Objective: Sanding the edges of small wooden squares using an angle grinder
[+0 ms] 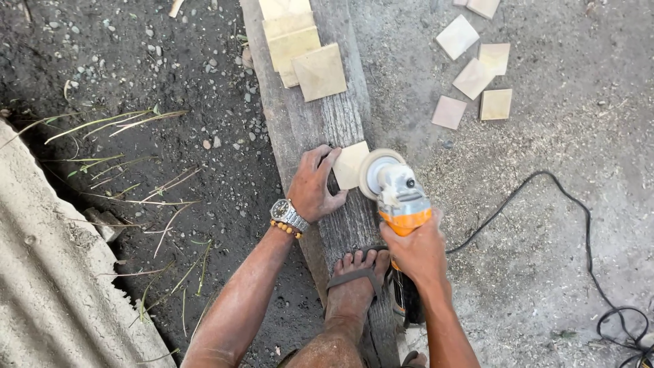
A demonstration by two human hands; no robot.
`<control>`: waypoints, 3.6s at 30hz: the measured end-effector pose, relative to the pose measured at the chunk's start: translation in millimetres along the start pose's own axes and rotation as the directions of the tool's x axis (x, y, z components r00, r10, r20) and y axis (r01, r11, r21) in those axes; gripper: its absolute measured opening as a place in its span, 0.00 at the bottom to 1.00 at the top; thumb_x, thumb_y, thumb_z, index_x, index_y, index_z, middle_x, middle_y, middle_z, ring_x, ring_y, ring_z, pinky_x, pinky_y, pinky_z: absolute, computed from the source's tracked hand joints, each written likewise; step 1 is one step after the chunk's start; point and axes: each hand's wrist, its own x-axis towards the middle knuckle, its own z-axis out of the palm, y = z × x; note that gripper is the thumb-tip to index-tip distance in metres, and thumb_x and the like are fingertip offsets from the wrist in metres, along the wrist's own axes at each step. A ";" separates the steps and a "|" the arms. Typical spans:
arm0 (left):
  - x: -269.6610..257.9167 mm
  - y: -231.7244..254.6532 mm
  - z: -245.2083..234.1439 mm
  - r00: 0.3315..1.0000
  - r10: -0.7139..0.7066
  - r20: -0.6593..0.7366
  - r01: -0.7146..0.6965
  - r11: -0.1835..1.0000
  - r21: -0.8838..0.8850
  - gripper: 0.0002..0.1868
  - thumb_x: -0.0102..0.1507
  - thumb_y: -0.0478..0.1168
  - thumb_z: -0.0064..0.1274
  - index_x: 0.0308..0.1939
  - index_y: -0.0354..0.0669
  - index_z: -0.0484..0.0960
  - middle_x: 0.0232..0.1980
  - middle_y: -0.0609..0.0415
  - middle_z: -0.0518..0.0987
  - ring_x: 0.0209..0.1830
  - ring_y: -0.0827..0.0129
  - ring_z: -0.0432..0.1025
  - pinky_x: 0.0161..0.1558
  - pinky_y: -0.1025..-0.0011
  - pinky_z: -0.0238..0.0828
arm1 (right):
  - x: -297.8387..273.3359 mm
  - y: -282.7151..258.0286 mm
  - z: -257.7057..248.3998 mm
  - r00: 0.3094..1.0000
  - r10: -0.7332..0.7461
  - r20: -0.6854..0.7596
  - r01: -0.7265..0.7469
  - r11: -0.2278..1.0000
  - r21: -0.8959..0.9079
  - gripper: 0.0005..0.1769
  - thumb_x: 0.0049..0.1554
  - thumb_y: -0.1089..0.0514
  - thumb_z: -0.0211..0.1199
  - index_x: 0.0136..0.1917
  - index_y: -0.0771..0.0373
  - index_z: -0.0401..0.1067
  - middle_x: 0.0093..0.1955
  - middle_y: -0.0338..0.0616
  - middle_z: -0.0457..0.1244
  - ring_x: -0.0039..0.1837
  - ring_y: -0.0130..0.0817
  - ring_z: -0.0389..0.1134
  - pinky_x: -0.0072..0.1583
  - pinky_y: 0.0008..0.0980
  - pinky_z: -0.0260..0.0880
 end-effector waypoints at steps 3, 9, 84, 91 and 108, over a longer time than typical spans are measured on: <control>-1.4 -4.2 3.7 1.000 0.001 -0.004 -0.001 1.000 0.000 0.47 0.43 0.39 0.68 0.67 0.38 0.71 0.58 0.41 0.70 0.61 0.45 0.68 0.65 0.51 0.65 | 5.6 -9.1 -0.4 1.000 -0.015 0.002 0.015 1.000 0.020 0.36 0.50 0.53 0.72 0.60 0.74 0.56 0.44 0.72 0.66 0.51 0.68 0.71 0.51 0.59 0.72; -0.7 -6.4 4.0 1.000 0.023 -0.003 -0.023 1.000 0.007 0.47 0.42 0.39 0.68 0.67 0.36 0.71 0.57 0.39 0.71 0.59 0.43 0.69 0.63 0.49 0.66 | 14.7 -15.1 -4.9 0.995 0.092 0.045 -0.087 0.991 -0.098 0.43 0.47 0.40 0.70 0.63 0.67 0.55 0.51 0.72 0.67 0.61 0.69 0.68 0.56 0.64 0.68; 18.0 -8.4 14.8 0.992 0.038 0.121 -0.053 0.991 0.126 0.49 0.46 0.55 0.64 0.72 0.55 0.70 0.61 0.54 0.69 0.63 0.54 0.62 0.59 0.55 0.54 | 165.5 106.4 -20.5 0.769 -0.170 0.616 -0.372 0.665 0.648 0.23 0.45 0.61 0.64 0.54 0.71 0.67 0.37 0.61 0.66 0.34 0.56 0.72 0.36 0.54 0.77; 21.7 -1.6 9.0 0.993 0.002 0.122 -0.018 0.992 0.129 0.48 0.44 0.55 0.65 0.70 0.58 0.71 0.61 0.57 0.71 0.61 0.57 0.64 0.57 0.56 0.54 | 151.5 133.1 -21.5 0.756 -0.142 0.639 -0.391 0.685 0.615 0.24 0.44 0.59 0.64 0.52 0.73 0.68 0.37 0.61 0.65 0.34 0.55 0.72 0.36 0.54 0.77; 15.5 73.1 14.2 0.851 -0.441 0.286 0.353 0.077 -0.932 0.37 0.52 0.45 0.64 0.66 0.39 0.78 0.59 0.49 0.81 0.57 0.68 0.73 0.60 0.66 0.70 | 37.4 88.4 -71.6 0.948 -0.227 0.221 -0.008 0.679 0.734 0.29 0.38 0.69 0.73 0.54 0.75 0.70 0.37 0.62 0.67 0.36 0.56 0.73 0.38 0.59 0.75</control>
